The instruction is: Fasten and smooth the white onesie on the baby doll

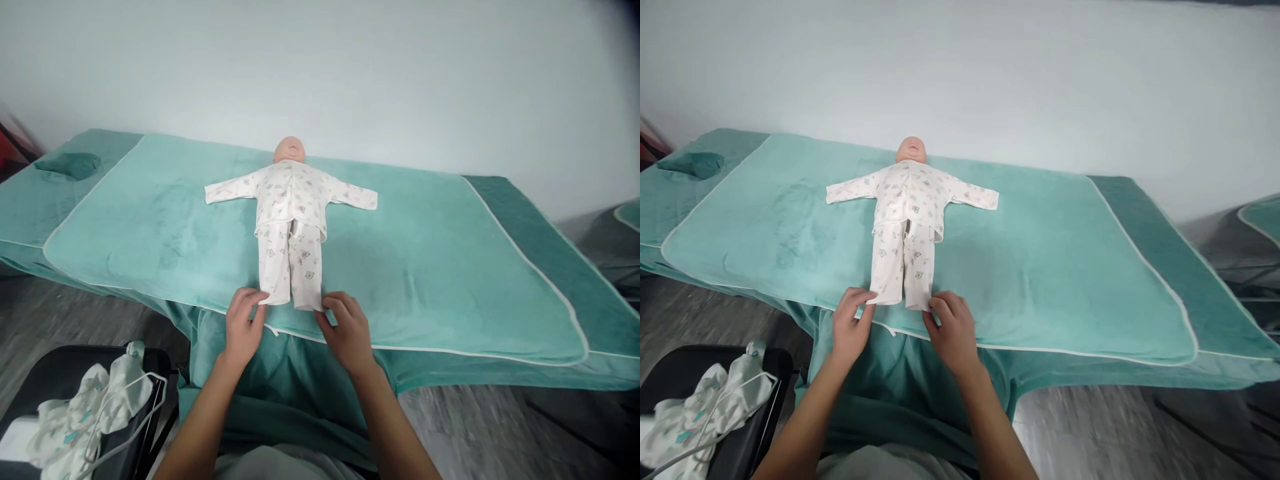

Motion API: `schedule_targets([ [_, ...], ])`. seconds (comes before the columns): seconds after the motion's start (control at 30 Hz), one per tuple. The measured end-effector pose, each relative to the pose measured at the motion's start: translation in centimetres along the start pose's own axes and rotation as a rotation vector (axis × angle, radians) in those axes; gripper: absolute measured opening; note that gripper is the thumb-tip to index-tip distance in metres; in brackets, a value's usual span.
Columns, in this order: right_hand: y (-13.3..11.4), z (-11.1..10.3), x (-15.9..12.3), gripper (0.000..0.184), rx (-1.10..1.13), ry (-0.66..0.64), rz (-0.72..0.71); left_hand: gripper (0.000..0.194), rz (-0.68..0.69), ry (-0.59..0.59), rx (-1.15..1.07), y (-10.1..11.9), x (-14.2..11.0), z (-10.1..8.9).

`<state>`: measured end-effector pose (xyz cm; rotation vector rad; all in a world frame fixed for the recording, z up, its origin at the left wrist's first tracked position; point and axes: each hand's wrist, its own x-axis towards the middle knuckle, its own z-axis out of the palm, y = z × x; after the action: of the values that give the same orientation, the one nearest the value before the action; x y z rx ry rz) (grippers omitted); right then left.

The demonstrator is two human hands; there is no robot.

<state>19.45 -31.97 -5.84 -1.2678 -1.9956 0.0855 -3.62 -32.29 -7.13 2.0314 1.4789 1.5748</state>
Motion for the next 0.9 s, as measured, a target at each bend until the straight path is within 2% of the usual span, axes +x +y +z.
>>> schedule_targets([
  [0.13,1.1,0.5,-0.9,0.001,0.003,-0.233,0.048,0.010,-0.090,-0.057,-0.010,-1.1,-1.4,-0.1],
  [0.2,1.7,-0.4,-0.7,0.008,0.106,-0.325,0.125,0.006,-0.127,-0.086,-0.041,-1.5,-1.6,-0.3],
  [0.23,2.0,-1.0,-0.3,0.013,0.163,-0.348,0.165,0.011,-0.144,-0.090,-0.054,-1.8,-1.3,-0.5],
  [0.3,2.6,-2.1,1.0,0.023,0.254,-0.331,0.224,0.020,-0.186,-0.067,-0.067,-2.4,-0.2,-0.5],
  [0.4,3.6,-2.5,4.1,0.024,0.322,-0.141,0.254,0.022,-0.238,-0.036,-0.086,-3.8,3.2,0.6],
  [0.43,3.9,-2.0,5.4,0.025,0.337,-0.077,0.252,0.027,-0.243,-0.044,-0.104,-4.3,4.5,1.3],
  [0.5,4.7,-0.3,8.3,0.039,0.370,-0.014,0.242,0.040,-0.257,-0.092,-0.145,-5.3,7.3,3.0],
  [0.6,6.0,3.5,12.4,0.064,0.438,-0.008,0.274,0.053,-0.310,-0.176,-0.203,-6.5,10.3,5.3],
  [0.67,6.8,5.8,14.2,0.084,0.492,-0.052,0.351,0.056,-0.361,-0.184,-0.211,-6.9,11.2,6.1],
  [0.73,7.3,7.6,15.0,0.097,0.572,-0.116,0.454,0.057,-0.424,-0.150,-0.205,-7.1,11.5,6.3],
  [0.8,7.5,8.5,15.0,0.100,0.628,-0.135,0.533,0.059,-0.479,-0.125,-0.213,-7.2,11.6,6.2],
  [0.9,7.5,8.7,14.7,0.095,0.610,-0.058,0.576,0.060,-0.532,-0.133,-0.270,-7.5,12.2,6.2],
])
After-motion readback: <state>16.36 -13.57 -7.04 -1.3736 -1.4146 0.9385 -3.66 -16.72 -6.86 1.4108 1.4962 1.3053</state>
